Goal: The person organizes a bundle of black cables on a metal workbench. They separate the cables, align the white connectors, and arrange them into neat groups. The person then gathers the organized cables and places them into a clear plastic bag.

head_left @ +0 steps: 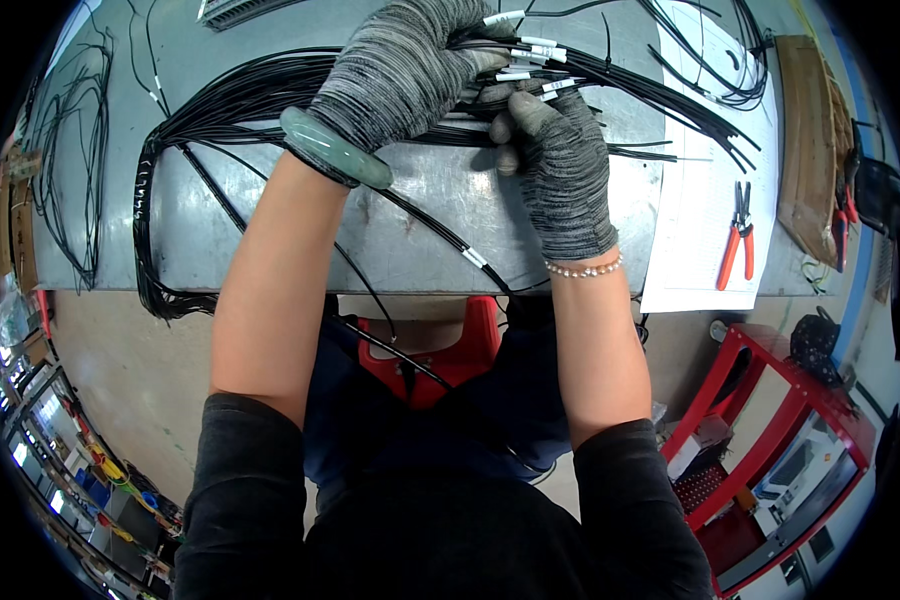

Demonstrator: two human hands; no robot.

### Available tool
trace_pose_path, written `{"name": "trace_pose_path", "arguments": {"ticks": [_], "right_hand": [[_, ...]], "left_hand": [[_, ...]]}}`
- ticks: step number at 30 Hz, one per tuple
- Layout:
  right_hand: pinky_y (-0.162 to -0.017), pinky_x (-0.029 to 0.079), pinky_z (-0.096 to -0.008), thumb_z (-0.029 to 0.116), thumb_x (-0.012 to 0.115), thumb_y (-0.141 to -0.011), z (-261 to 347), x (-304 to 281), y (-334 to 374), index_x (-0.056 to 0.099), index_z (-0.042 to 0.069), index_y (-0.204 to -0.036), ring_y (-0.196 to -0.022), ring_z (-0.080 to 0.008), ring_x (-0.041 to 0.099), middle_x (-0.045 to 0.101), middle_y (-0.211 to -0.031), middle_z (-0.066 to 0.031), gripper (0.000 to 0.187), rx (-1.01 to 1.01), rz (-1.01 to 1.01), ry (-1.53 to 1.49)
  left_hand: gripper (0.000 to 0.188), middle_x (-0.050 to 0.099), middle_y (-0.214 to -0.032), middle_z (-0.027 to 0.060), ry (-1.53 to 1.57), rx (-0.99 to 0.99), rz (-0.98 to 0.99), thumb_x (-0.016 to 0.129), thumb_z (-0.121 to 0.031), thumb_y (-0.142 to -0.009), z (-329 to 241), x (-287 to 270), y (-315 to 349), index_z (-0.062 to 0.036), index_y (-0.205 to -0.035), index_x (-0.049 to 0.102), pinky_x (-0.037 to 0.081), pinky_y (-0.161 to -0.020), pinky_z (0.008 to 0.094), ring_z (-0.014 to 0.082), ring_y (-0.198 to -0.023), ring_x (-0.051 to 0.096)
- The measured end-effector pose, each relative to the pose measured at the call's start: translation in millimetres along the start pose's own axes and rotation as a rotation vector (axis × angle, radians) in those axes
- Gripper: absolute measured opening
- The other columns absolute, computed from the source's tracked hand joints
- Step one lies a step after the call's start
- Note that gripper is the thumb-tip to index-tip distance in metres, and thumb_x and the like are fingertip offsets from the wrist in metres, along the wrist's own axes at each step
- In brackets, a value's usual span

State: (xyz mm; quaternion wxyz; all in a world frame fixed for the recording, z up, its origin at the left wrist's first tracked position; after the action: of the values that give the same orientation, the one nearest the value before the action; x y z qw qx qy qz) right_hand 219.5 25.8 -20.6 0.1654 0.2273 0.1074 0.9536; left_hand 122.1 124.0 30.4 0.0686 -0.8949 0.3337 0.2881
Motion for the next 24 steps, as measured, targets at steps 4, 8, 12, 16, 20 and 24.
{"name": "trace_pose_path", "arguments": {"ticks": [4,8,12,16,20,24], "right_hand": [[-0.042,0.043,-0.021,0.031,0.07,-0.076,2.8,0.7,-2.3,0.054,0.002,-0.077,-0.049,-0.0108,0.054,0.059,-0.063,-0.0061,0.034,0.008,-0.072,0.183],[-0.042,0.043,-0.0217,0.036,0.074,-0.072,0.3,-1.2,-2.2,0.055,0.001,-0.075,-0.047,-0.0103,0.053,0.059,-0.062,-0.006,0.04,0.088,-0.203,0.345],[-0.043,0.044,-0.0215,0.034,0.075,-0.072,-1.1,-0.9,1.3,0.056,0.001,-0.075,-0.049,-0.01,0.053,0.059,-0.063,-0.006,0.038,0.142,-0.222,0.25],[-0.045,0.044,-0.0208,0.024,0.072,-0.076,-5.8,2.9,-2.7,0.059,0.0,-0.08,-0.051,-0.0097,0.054,0.059,-0.064,-0.006,0.027,0.065,-0.126,0.066],[-0.047,0.046,-0.0209,0.017,0.069,-0.079,-6.6,3.6,-2.8,0.06,0.0,-0.085,-0.053,-0.0099,0.055,0.059,-0.066,-0.0057,0.02,0.064,-0.104,0.024],[-0.049,0.047,-0.0214,0.017,0.07,-0.078,-3.7,3.6,-0.2,0.059,0.0,-0.086,-0.054,-0.0103,0.056,0.059,-0.066,-0.006,0.021,0.062,-0.126,0.079]], "left_hand": [[0.031,0.066,-0.09,0.0094,-0.059,0.008,-0.001,0.062,-0.025,-0.084,-4.2,-1.6,1.0,-0.0084,-0.11,0.062,0.05,-0.079,0.0285,0.0151,-0.083,0.063],[0.031,0.066,-0.09,0.0095,-0.143,0.071,-0.028,0.063,-0.025,-0.083,0.0,-2.2,1.4,-0.0084,-0.109,0.062,0.05,-0.078,0.0283,0.0149,-0.083,0.063],[0.027,0.063,-0.083,0.0165,-0.014,0.034,0.05,0.061,-0.02,-0.08,-25.6,-9.1,3.5,-0.0024,-0.1,0.062,0.048,-0.072,0.0337,0.0259,-0.077,0.061],[0.029,0.062,-0.078,0.0225,-0.017,0.034,0.022,0.063,-0.021,-0.079,-24.8,-10.3,0.7,0.0033,-0.094,0.062,0.046,-0.066,0.0348,0.0306,-0.071,0.06],[0.029,0.062,-0.079,0.0224,-0.001,0.017,0.018,0.063,-0.02,-0.08,-23.8,-10.3,1.3,0.0033,-0.096,0.062,0.046,-0.067,0.0349,0.0302,-0.071,0.06],[0.028,0.062,-0.08,0.0222,0.007,0.022,0.02,0.063,-0.02,-0.08,-23.1,-10.5,0.8,0.0039,-0.096,0.062,0.047,-0.067,0.0344,0.0297,-0.071,0.06]]}}
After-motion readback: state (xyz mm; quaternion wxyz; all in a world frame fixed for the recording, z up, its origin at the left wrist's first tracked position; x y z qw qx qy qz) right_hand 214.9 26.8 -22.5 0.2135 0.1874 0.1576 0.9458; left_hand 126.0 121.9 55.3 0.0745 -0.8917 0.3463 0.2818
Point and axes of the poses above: each hand's wrist, its own y-axis away from the middle knuckle, its own x-axis out of the palm, z = x × y, the point moved 7 cm from there along -y, towards the middle knuckle
